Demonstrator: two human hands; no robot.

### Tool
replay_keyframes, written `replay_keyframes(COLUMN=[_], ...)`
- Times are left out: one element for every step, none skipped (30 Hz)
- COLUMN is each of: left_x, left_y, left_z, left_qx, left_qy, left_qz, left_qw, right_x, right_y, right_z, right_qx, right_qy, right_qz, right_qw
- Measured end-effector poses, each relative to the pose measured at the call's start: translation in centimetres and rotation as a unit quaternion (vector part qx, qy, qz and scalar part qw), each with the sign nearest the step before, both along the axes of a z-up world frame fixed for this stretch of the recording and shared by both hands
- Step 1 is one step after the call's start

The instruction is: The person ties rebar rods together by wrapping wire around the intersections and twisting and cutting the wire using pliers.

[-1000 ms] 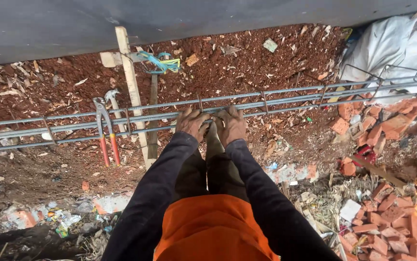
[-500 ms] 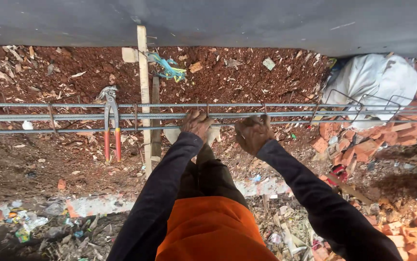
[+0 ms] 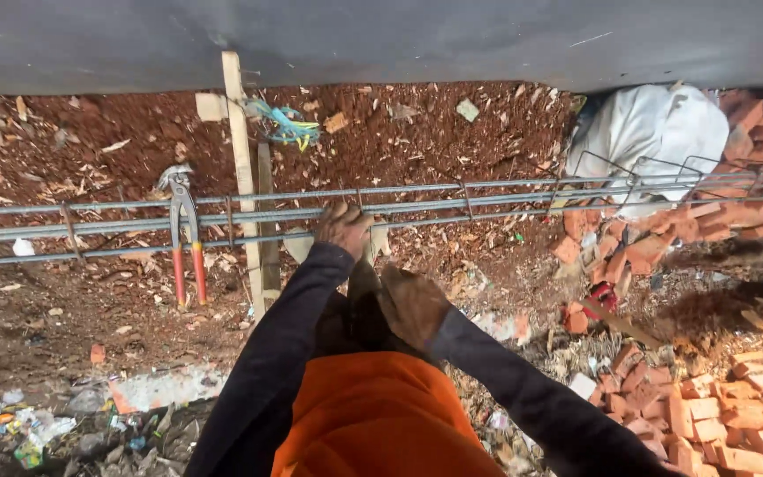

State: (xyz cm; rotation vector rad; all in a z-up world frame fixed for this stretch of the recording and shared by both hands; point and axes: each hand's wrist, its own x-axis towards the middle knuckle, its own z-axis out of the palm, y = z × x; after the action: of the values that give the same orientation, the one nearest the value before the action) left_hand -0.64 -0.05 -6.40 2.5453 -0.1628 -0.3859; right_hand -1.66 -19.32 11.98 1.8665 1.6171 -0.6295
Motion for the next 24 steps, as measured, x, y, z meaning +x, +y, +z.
replay_keyframes(left_x=[0.9,1.8,2.1,2.2,2.1,2.0,2.0,1.9,1.7,1.6,1.7,1.8,1.8,1.7,1.0,1.1,1.3,1.4,1.4,1.5,0.7,1.0,1.3,1.6], left_y=[0.2,0.4,0.5,0.5,0.7,0.8,0.8,0.8,0.7,0.8,0.8,0.8,0.6,0.5,0.4,0.4,0.3,0.1,0.0,0.1,-0.1,0.2,0.3,0.4], left_z=[1.3,2.7,4.2,4.6,5.0,5.4,5.0,4.6,4.3,4.2,4.1,4.0,3.8,3.6,3.5,3.6,3.7,3.9,3.7,3.4,3.2,4.4,5.5,6.6], left_qx=[0.000,0.015,0.028,0.027,0.016,0.004,0.007,-0.006,-0.022,-0.021,-0.018,-0.015,-0.014,-0.030,-0.046,-0.044,-0.053,-0.062,-0.057,-0.075,-0.095,-0.093,-0.094,-0.094], left_qy=[-0.003,0.052,0.109,0.107,0.092,0.076,0.078,0.053,0.030,0.032,0.052,0.072,0.070,0.037,0.010,0.015,0.023,0.031,0.025,-0.012,-0.038,-0.034,-0.032,-0.030], left_qz=[0.001,-0.014,-0.033,-0.037,-0.027,-0.018,-0.016,-0.002,0.010,0.011,0.004,-0.002,-0.001,0.027,0.054,0.054,0.072,0.090,0.090,0.099,0.108,0.108,0.109,0.109], left_qw=[1.000,0.998,0.993,0.993,0.995,0.997,0.997,0.999,0.999,0.999,0.998,0.997,0.997,0.998,0.997,0.997,0.996,0.994,0.994,0.992,0.989,0.989,0.989,0.989], right_x=[0.9,1.7,1.8,0.5,-0.8,-2.0,-1.9,-1.8,-1.9,-2.8,-3.6,-4.4,-2.9,-1.5,-0.4,1.8,3.9,5.9,7.1,8.4,9.1,8.6,8.3,7.8], right_y=[-0.4,-0.8,-1.2,-2.4,-3.5,-4.6,-4.2,-3.9,-3.6,-5.3,-7.0,-8.8,-8.8,-8.9,-8.8,-6.5,-4.4,-2.3,0.0,2.4,4.7,5.0,5.0,5.1], right_z=[2.1,4.3,6.6,7.1,7.6,8.0,10.0,12.1,14.2,12.9,11.5,10.1,9.0,7.8,6.8,5.8,4.8,3.9,2.7,1.6,0.6,-2.8,-6.1,-9.4], right_qx=[0.000,-0.014,-0.027,-0.028,0.020,0.067,0.070,0.024,-0.029,-0.030,-0.026,-0.022,-0.021,0.003,0.026,0.024,0.095,0.162,0.169,0.156,0.133,0.130,0.110,0.089], right_qy=[-0.003,0.081,0.166,0.164,0.121,0.076,0.079,0.299,0.475,0.477,0.526,0.573,0.573,0.503,0.435,0.438,0.388,0.331,0.331,0.357,0.381,0.385,0.331,0.275], right_qz=[0.001,-0.153,-0.305,-0.309,-0.224,-0.136,-0.134,-0.421,-0.646,-0.645,-0.635,-0.622,-0.621,-0.662,-0.697,-0.696,-0.708,-0.716,-0.713,-0.749,-0.783,-0.783,-0.756,-0.721], right_qw=[1.000,0.985,0.937,0.937,0.967,0.985,0.985,0.856,0.597,0.596,0.566,0.533,0.535,0.556,0.570,0.568,0.582,0.593,0.594,0.537,0.473,0.471,0.554,0.630])
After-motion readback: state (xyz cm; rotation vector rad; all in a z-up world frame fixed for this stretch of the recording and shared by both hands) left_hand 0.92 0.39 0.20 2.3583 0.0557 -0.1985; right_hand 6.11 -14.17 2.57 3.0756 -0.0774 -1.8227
